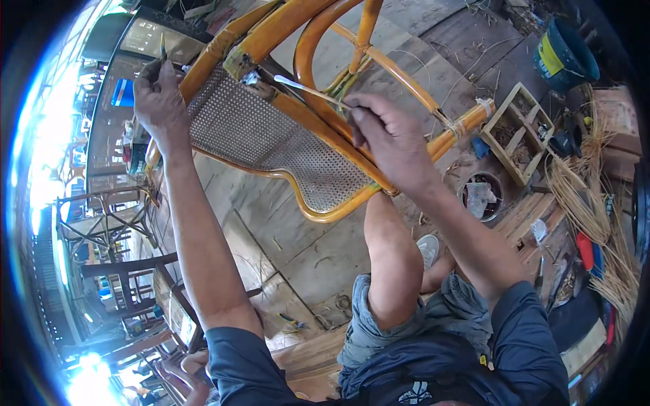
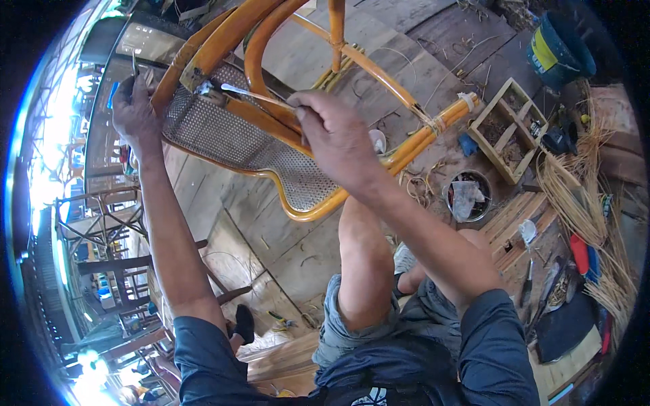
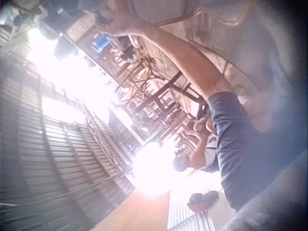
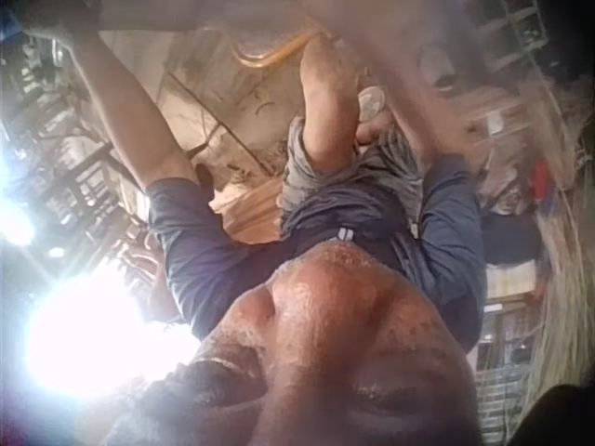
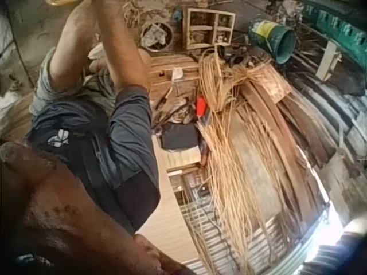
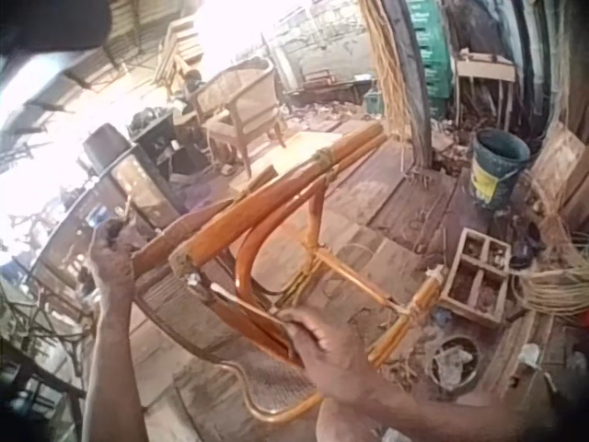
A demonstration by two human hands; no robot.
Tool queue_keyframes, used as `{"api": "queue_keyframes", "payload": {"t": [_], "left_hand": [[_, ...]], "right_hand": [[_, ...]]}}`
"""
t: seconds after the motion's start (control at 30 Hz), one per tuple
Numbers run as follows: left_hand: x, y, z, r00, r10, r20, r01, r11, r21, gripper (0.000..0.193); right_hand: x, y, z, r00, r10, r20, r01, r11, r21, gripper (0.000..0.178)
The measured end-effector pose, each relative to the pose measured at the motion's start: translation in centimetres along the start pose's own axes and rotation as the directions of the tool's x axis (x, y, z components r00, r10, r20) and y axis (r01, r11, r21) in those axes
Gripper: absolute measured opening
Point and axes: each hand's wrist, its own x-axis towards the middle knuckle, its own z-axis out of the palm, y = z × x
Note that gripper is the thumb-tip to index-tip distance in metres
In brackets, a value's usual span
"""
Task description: The person repairs a rattan chair by hammering a metal staple into the frame and then wrapping the joint with rattan strips. The person uses a hammer to secure the staple and then meticulously winds the rattan material around the connection point to reinforce it.
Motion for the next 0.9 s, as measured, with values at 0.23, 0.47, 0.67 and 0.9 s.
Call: {"api": "queue_keyframes", "payload": {"t": [0.23,0.47,0.67,0.9], "left_hand": [[-0.1,-0.8,0.2,1.000,0.012,-0.005,-0.013,0.998,-0.069,0.031],[-0.4,0.1,0.3,1.000,0.007,-0.001,-0.007,0.998,-0.060,0.028],[-0.3,-0.8,-0.1,0.999,0.035,-0.001,-0.035,0.996,-0.078,0.026],[0.2,-0.2,0.5,1.000,-0.017,0.001,0.017,0.996,-0.087,0.029]], "right_hand": [[0.5,3.1,2.5,0.985,-0.164,-0.059,0.157,0.981,-0.111,0.015],[0.1,3.0,1.7,0.937,-0.346,-0.047,0.304,0.875,-0.377,0.015],[-0.6,2.7,1.3,0.949,-0.314,-0.042,0.276,0.885,-0.375,0.014],[-1.3,1.7,0.0,0.938,-0.345,-0.023,0.316,0.881,-0.353,0.015]]}}
